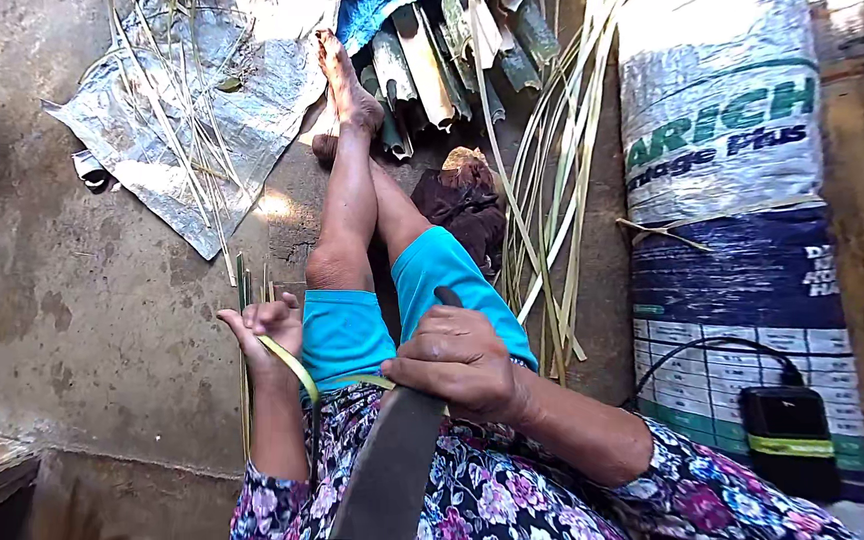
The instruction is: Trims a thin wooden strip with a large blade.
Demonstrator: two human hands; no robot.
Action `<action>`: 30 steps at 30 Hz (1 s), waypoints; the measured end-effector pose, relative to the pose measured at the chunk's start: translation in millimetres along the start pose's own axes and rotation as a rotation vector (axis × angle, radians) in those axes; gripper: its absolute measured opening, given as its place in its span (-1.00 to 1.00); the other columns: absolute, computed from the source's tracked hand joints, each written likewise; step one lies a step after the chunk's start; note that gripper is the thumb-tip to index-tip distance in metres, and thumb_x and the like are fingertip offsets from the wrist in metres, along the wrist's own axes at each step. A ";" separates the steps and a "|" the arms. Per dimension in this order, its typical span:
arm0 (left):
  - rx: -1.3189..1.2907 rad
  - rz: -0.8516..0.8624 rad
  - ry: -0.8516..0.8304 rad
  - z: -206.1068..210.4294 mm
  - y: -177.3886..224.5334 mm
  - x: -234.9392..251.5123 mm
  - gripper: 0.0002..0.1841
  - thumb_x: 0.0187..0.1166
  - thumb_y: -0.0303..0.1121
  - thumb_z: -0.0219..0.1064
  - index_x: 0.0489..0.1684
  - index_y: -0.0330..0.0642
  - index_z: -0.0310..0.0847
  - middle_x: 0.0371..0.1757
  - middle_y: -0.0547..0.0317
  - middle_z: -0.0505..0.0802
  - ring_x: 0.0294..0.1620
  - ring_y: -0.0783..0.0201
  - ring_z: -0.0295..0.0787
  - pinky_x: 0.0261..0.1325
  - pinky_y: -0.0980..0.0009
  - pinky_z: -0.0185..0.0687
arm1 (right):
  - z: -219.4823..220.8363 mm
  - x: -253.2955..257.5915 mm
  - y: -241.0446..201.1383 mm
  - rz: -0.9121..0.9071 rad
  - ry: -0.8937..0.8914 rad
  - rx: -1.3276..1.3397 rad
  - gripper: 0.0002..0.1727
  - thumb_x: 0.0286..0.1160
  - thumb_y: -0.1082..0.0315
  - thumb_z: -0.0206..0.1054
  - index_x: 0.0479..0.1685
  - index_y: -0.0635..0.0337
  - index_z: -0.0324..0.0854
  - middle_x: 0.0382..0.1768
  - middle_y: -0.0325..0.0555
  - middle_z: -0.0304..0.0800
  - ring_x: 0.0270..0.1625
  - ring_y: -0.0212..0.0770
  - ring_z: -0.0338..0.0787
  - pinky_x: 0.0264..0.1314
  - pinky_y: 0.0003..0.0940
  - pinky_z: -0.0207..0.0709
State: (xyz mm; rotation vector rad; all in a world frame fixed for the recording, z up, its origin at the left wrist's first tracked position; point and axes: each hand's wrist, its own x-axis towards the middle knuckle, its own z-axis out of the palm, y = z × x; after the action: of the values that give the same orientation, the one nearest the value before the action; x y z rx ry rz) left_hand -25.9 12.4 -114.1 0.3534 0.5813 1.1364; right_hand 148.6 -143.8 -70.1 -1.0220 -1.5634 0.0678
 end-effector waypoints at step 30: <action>0.350 0.010 -0.235 50.6 -48.2 -33.7 -0.45 0.88 -0.08 -0.17 -0.61 0.12 0.61 -0.63 0.38 0.75 -0.39 0.37 0.82 0.32 0.21 0.69 | 37.9 -17.1 9.6 0.427 -0.081 0.014 -0.52 0.43 -0.06 0.52 -0.37 0.28 0.75 -0.55 -0.10 0.74 -0.51 -0.37 0.63 -0.42 -0.48 0.49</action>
State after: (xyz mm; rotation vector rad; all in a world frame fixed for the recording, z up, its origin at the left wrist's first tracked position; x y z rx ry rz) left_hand 30.2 -36.0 -91.3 0.7812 0.5698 0.9832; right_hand 121.0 -130.3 -99.8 -1.3411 -1.3905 0.4181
